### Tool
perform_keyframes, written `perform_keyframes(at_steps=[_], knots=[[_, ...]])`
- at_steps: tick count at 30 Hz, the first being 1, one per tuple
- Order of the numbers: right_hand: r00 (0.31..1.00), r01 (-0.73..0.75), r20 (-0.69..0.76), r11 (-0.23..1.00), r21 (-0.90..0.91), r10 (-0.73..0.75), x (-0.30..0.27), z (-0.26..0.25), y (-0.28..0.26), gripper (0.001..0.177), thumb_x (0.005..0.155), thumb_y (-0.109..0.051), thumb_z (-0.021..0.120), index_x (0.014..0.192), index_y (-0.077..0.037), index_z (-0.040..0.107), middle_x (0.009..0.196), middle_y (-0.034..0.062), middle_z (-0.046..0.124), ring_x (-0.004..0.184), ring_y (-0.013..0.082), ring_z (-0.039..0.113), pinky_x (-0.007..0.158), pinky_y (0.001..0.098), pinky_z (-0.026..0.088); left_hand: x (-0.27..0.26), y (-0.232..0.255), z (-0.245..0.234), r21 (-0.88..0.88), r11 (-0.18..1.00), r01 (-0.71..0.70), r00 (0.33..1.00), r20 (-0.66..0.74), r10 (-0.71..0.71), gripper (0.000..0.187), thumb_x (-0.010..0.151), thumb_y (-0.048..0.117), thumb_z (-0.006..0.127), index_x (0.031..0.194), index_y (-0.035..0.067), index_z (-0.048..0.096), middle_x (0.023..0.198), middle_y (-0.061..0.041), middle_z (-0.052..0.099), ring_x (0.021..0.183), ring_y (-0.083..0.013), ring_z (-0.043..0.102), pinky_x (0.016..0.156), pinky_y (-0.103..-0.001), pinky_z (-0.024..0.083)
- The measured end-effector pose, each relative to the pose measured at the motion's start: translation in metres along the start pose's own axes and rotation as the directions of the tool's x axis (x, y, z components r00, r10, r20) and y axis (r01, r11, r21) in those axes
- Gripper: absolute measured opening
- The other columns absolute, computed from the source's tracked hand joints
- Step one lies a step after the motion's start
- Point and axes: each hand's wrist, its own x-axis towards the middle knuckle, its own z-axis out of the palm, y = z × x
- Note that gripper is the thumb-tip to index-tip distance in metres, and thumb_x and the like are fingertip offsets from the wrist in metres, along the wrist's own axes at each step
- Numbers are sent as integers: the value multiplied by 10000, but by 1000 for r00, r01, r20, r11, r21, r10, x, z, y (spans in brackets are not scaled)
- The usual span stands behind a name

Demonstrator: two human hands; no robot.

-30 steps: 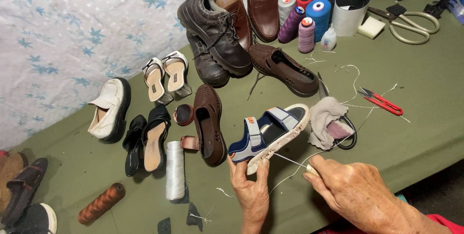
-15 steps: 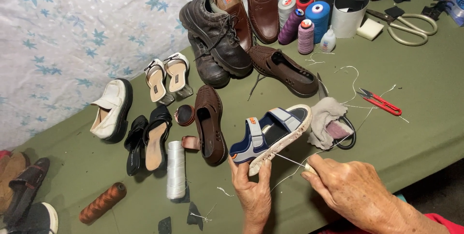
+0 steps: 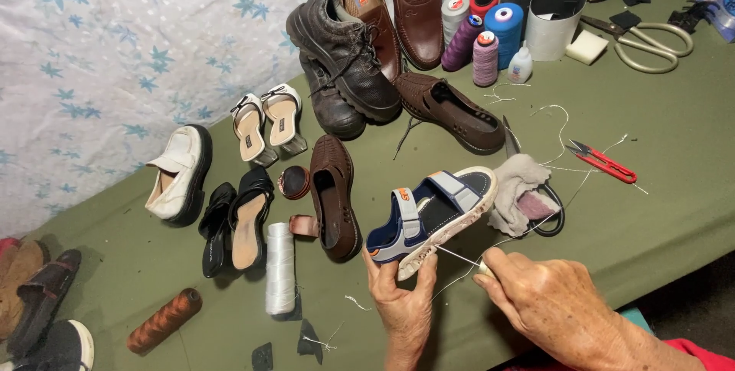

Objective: The person is repairing a child's blue and white sandal by hand-sewing the sole to the upper. They use a wooden-handled awl to pierce the material and pull a white thread through the holes, tightening the stitches to secure the shoe's structure.

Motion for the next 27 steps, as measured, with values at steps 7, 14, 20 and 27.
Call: perform_keyframes(at_steps=[7, 14, 20, 27], knots=[[992, 69, -100, 992, -103, -80, 0, 3, -5, 299, 1018, -439, 517, 814, -226, 470, 557, -50, 542, 369, 205, 559, 309, 370, 388, -1, 1, -1, -57, 998, -28, 998, 53, 31, 222, 821, 119, 814, 1040, 98, 784, 1286, -121, 552, 1164, -241, 593, 929, -362, 559], [999, -26, 21, 995, 98, 24, 4, 7, 0, 268, 988, -474, 540, 853, -248, 490, 614, -72, 641, 484, 308, 621, 381, 435, 449, 2, 7, -5, -49, 990, -132, 990, 38, 134, 282, 853, 83, 777, 1126, 52, 712, 1315, -166, 521, 1205, -295, 559, 920, -389, 560], [841, -459, 538, 600, 656, 55, 24, -2, 13, 368, 998, -413, 585, 737, -153, 588, 665, -37, 525, 653, 114, 462, 651, 297, 439, 6, 20, -10, -102, 986, -129, 990, 44, 134, 384, 817, -11, 762, 1183, 73, 680, 1323, -169, 511, 1204, -276, 530, 639, -274, 613], [905, -401, 424, 387, 830, 28, 11, 11, -3, 249, 1005, -322, 582, 901, -103, 640, 556, 20, 465, 460, 193, 328, 442, 302, 312, 11, 31, -16, -131, 976, -173, 982, 47, 180, 387, 844, -11, 757, 1207, 69, 650, 1307, -172, 498, 1179, -278, 537, 625, -244, 658]])
